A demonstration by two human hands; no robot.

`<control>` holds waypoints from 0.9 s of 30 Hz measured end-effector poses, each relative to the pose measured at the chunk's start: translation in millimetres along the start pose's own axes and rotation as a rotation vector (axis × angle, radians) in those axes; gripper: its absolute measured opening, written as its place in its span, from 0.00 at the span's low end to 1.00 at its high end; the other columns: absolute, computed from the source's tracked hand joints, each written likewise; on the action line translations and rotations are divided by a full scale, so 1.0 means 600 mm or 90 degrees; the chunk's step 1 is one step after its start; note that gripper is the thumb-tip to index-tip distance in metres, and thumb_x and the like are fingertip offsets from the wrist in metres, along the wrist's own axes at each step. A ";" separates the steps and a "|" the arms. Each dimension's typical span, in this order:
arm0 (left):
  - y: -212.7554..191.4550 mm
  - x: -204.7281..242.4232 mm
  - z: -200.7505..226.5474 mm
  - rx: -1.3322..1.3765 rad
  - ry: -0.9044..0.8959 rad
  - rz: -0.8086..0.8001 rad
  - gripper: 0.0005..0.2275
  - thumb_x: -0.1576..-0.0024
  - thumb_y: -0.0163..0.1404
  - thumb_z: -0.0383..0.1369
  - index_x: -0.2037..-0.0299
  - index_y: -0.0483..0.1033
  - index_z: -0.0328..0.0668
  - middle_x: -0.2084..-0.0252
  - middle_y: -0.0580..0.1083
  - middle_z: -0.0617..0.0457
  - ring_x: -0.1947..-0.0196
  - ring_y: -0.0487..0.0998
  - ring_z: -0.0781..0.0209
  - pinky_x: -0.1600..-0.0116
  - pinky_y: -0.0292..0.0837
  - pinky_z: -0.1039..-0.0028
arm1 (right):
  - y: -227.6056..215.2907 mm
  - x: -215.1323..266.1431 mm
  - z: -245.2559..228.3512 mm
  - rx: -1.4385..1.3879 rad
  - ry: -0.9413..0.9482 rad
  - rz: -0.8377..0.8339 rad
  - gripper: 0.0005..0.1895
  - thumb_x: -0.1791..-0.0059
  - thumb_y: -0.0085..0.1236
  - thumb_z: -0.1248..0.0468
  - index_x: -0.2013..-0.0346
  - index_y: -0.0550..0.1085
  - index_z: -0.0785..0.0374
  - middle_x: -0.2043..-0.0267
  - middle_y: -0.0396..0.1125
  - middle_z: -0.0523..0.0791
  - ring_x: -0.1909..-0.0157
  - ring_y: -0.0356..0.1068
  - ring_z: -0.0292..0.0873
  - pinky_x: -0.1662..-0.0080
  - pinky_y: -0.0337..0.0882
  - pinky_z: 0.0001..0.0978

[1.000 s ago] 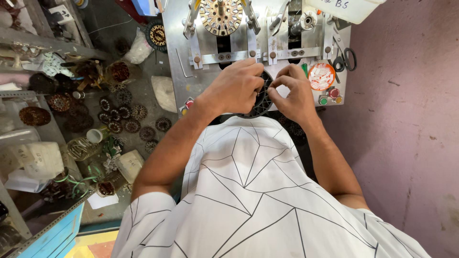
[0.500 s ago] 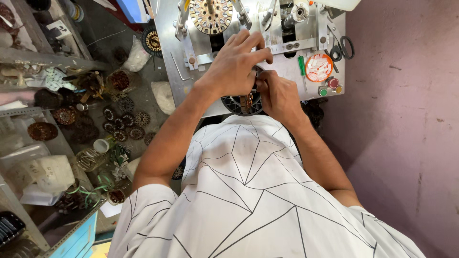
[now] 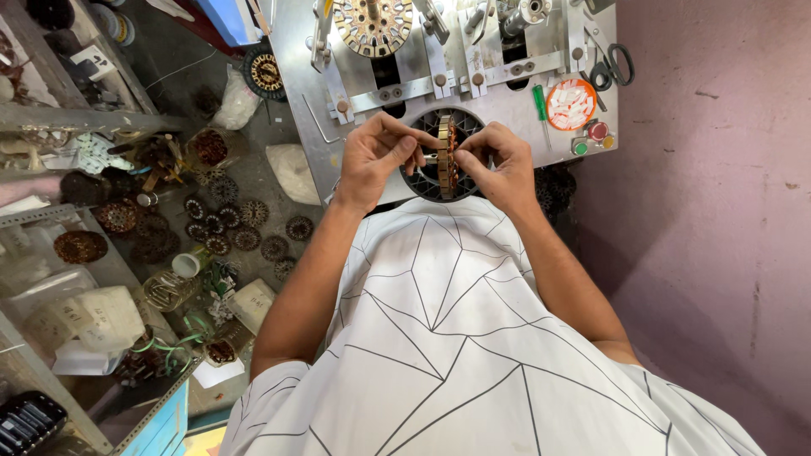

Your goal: The person assembles a motor component by inserting small white pieces into a circular metal rotor using a tool. They then place the rotor into a machine, adjust it, and later work on a copper-wound stator, using scissors and a screwdriver to trim and secure wires.

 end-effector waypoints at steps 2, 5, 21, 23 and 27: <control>-0.007 0.012 -0.017 0.071 -0.003 0.012 0.05 0.34 0.52 0.28 0.56 0.71 0.35 0.57 0.80 0.41 0.63 0.82 0.62 0.61 0.77 0.75 | 0.001 0.005 0.000 -0.001 -0.001 0.012 0.05 0.52 0.66 0.71 0.66 0.76 0.67 0.66 0.64 0.42 0.67 0.60 0.32 0.63 0.61 0.25; -0.016 0.015 -0.033 0.128 0.005 0.021 0.03 0.33 0.50 0.27 0.55 0.70 0.35 0.56 0.79 0.42 0.59 0.83 0.60 0.56 0.80 0.71 | 0.001 0.013 -0.006 0.094 -0.031 0.034 0.04 0.53 0.66 0.71 0.67 0.77 0.67 0.68 0.62 0.41 0.68 0.60 0.33 0.64 0.61 0.26; 0.000 -0.024 0.035 -0.580 -0.004 -0.128 0.08 0.48 0.57 0.26 0.59 0.80 0.36 0.69 0.77 0.44 0.73 0.80 0.52 0.66 0.73 0.66 | -0.116 0.025 0.154 0.131 0.230 0.261 0.06 0.52 0.67 0.67 0.63 0.78 0.65 0.69 0.70 0.39 0.67 0.66 0.31 0.62 0.67 0.24; -0.004 -0.021 0.036 -0.611 0.029 -0.144 0.06 0.50 0.59 0.27 0.63 0.81 0.37 0.69 0.75 0.46 0.71 0.78 0.51 0.64 0.72 0.65 | -0.112 0.023 0.186 0.209 0.242 0.260 0.07 0.52 0.67 0.66 0.63 0.78 0.66 0.68 0.72 0.41 0.67 0.69 0.33 0.61 0.70 0.26; -0.015 -0.005 0.034 -0.614 0.069 -0.088 0.05 0.47 0.60 0.28 0.63 0.81 0.39 0.65 0.75 0.50 0.67 0.78 0.53 0.62 0.72 0.66 | -0.086 0.021 0.233 0.329 0.215 0.168 0.09 0.53 0.67 0.64 0.64 0.79 0.67 0.66 0.73 0.47 0.66 0.73 0.41 0.60 0.72 0.34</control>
Point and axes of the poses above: each hand's wrist, its own x-axis away from the middle knuckle, its own y-axis out of the palm, z = x × y, the point moved 2 cm from there along -x, towards the middle knuckle
